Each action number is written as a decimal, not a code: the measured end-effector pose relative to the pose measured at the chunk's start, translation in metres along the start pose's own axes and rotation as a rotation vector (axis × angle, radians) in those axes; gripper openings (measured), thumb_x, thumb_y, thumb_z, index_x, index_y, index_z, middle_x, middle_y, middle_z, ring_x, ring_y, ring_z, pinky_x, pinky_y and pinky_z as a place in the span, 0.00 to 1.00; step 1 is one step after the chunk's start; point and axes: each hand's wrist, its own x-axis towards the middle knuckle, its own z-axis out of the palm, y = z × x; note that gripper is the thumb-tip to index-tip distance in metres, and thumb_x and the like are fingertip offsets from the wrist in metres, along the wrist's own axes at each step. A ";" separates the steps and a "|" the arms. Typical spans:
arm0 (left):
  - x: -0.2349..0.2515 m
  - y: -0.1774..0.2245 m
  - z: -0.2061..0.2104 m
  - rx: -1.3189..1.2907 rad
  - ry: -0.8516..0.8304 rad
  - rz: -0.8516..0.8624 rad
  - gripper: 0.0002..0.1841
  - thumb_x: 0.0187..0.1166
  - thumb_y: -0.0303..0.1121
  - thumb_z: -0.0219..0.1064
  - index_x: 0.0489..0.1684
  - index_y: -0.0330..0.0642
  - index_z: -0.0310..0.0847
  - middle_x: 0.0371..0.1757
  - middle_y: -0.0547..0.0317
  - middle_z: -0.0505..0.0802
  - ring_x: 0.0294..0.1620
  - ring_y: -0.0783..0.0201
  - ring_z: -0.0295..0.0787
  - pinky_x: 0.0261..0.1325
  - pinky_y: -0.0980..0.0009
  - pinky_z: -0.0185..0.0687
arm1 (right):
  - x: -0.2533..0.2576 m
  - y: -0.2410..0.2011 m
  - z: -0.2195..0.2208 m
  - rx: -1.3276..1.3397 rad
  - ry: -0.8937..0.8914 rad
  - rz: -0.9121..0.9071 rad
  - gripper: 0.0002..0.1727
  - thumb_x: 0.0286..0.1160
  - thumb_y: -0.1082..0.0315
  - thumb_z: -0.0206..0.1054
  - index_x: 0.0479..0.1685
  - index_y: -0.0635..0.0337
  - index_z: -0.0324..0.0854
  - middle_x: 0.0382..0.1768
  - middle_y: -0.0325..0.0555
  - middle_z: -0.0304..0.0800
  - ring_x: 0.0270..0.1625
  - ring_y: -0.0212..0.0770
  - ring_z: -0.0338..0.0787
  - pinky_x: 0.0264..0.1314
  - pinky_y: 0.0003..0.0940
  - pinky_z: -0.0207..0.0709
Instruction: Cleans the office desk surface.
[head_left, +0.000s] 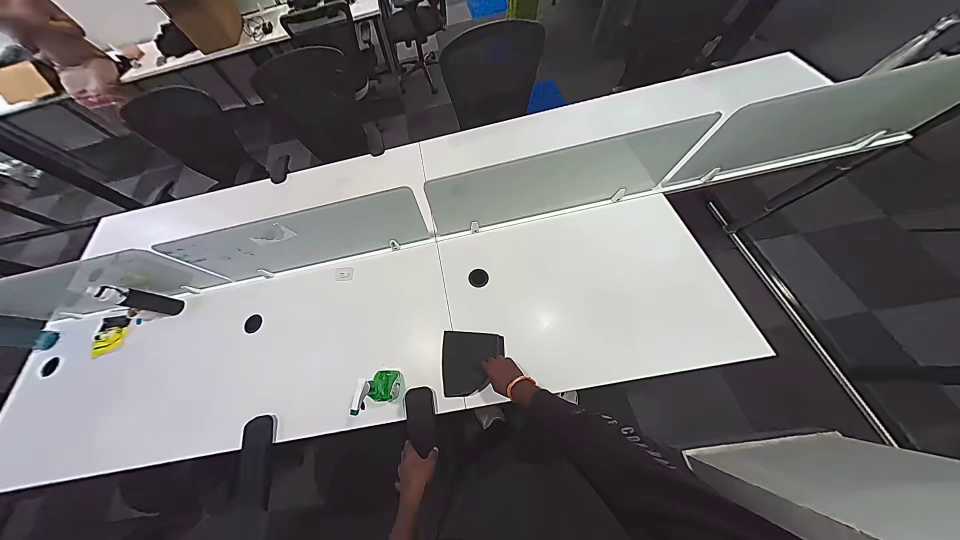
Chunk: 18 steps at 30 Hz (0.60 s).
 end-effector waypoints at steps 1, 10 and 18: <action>0.001 0.003 0.001 -0.022 -0.011 0.045 0.47 0.70 0.55 0.76 0.88 0.40 0.61 0.81 0.41 0.79 0.82 0.40 0.73 0.78 0.30 0.65 | -0.005 -0.002 -0.005 0.040 0.012 0.006 0.31 0.71 0.72 0.68 0.79 0.59 0.75 0.75 0.62 0.80 0.78 0.67 0.77 0.71 0.69 0.76; -0.002 0.056 0.018 -0.112 0.207 0.540 0.57 0.58 0.43 0.85 0.91 0.33 0.53 0.89 0.35 0.66 0.90 0.39 0.62 0.86 0.42 0.63 | -0.063 -0.024 -0.061 0.405 0.124 -0.231 0.23 0.78 0.64 0.65 0.72 0.61 0.81 0.65 0.61 0.88 0.71 0.57 0.86 0.78 0.59 0.75; -0.036 0.127 -0.011 -0.003 0.457 0.990 0.46 0.57 0.51 0.80 0.83 0.41 0.73 0.86 0.43 0.74 0.89 0.30 0.60 0.79 0.21 0.52 | -0.102 -0.044 -0.067 0.447 0.126 -0.336 0.21 0.78 0.61 0.68 0.66 0.63 0.84 0.57 0.61 0.92 0.62 0.57 0.90 0.70 0.59 0.79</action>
